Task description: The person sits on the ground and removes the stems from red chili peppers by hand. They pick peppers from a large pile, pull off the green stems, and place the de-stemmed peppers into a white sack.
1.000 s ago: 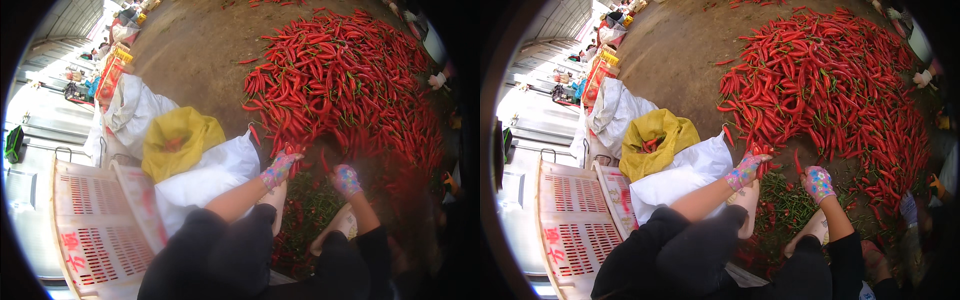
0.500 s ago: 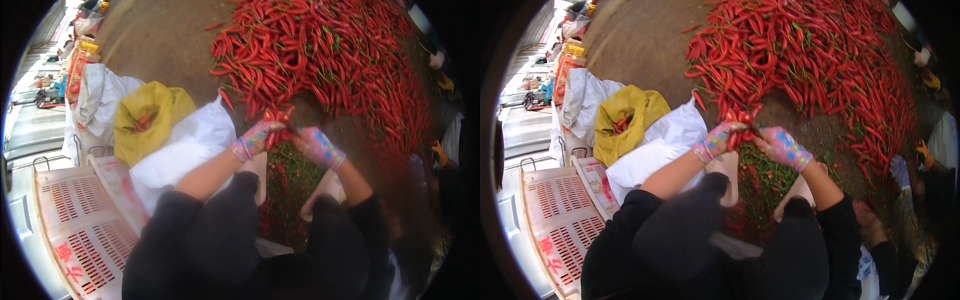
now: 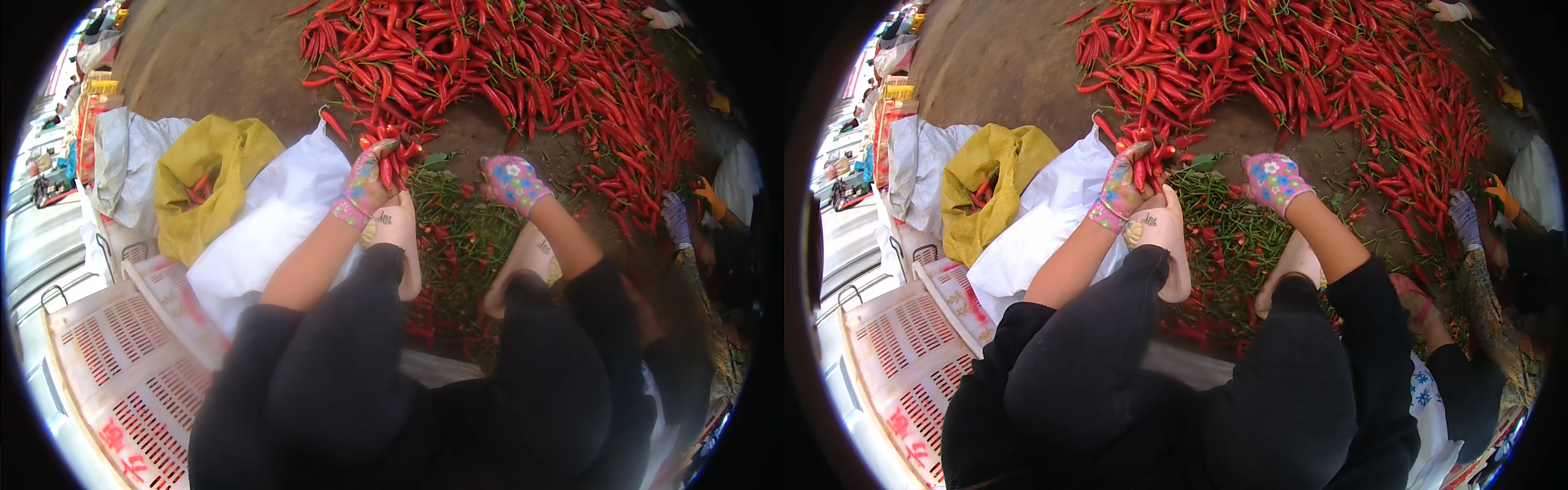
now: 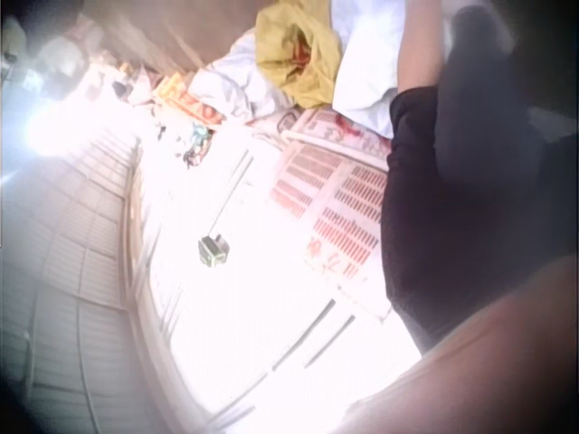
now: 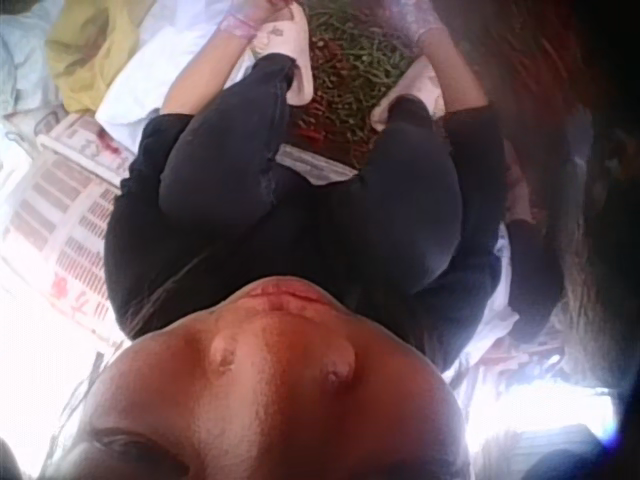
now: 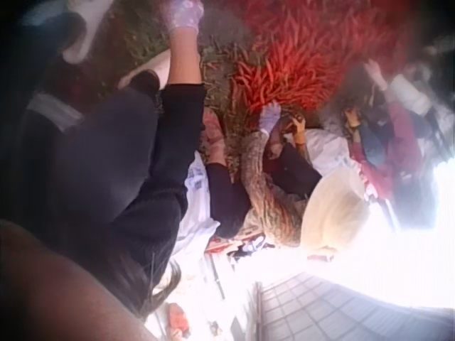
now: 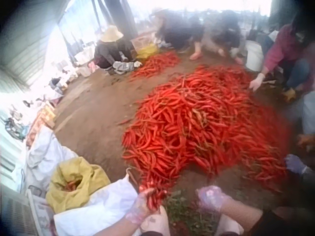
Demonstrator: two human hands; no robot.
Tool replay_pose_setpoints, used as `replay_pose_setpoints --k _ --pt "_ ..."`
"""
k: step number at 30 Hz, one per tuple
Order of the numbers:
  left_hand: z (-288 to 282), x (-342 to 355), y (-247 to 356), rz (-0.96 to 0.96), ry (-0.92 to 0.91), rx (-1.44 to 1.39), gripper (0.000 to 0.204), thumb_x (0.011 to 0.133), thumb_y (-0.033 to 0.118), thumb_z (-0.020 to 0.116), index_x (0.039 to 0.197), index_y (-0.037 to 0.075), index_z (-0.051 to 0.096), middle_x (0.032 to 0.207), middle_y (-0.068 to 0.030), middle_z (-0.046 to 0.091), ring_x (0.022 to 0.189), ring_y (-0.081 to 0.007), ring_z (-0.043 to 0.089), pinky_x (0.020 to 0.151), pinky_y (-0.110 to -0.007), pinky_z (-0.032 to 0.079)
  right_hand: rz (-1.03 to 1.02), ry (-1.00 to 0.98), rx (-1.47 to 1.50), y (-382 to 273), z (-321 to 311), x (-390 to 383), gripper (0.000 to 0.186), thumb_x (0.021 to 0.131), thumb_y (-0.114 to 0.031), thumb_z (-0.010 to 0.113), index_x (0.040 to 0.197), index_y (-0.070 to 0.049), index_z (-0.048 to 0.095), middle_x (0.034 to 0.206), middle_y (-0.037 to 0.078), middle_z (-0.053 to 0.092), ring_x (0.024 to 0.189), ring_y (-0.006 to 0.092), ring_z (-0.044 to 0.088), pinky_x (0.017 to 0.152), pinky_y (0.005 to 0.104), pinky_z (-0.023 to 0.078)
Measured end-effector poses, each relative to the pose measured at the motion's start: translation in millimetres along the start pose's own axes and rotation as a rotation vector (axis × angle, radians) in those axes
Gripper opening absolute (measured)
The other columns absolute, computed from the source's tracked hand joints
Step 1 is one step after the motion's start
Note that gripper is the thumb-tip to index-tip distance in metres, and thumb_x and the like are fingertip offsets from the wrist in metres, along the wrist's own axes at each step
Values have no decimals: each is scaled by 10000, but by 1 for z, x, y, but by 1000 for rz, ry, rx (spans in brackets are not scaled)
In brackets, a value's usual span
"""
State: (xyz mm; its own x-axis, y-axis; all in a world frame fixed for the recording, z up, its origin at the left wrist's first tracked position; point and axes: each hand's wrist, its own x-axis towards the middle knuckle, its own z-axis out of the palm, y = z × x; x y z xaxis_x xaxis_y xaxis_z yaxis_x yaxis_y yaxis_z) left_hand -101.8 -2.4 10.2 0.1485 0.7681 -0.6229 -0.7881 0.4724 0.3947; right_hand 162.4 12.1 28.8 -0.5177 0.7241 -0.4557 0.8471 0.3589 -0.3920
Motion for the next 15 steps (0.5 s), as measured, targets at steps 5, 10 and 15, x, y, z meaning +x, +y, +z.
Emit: replay_pose_setpoints --k 5,10,15 --pt "-17 0 21 -18 156 37 146 883 190 544 962 81 600 898 -114 655 773 -258 610 612 -350 493 -39 351 -49 -2 11 78 220 777 -173 597 957 -51 565 887 167 596 832 335 606 702 440 491" --pt "-16 3 18 58 221 -14 113 873 161 558 922 65 590 843 -138 658 710 -271 624 609 -366 508 -88 387 74 9 49 125 244 773 -167 590 977 -35 563 883 172 609 858 344 603 734 427 492" --pt "-22 8 0 -35 310 47 176 827 142 657 995 110 616 905 -52 664 784 -196 641 588 -359 516 -139 593 455 12 39 105 308 728 -241 649 956 -37 606 856 201 620 839 398 579 724 466 465"
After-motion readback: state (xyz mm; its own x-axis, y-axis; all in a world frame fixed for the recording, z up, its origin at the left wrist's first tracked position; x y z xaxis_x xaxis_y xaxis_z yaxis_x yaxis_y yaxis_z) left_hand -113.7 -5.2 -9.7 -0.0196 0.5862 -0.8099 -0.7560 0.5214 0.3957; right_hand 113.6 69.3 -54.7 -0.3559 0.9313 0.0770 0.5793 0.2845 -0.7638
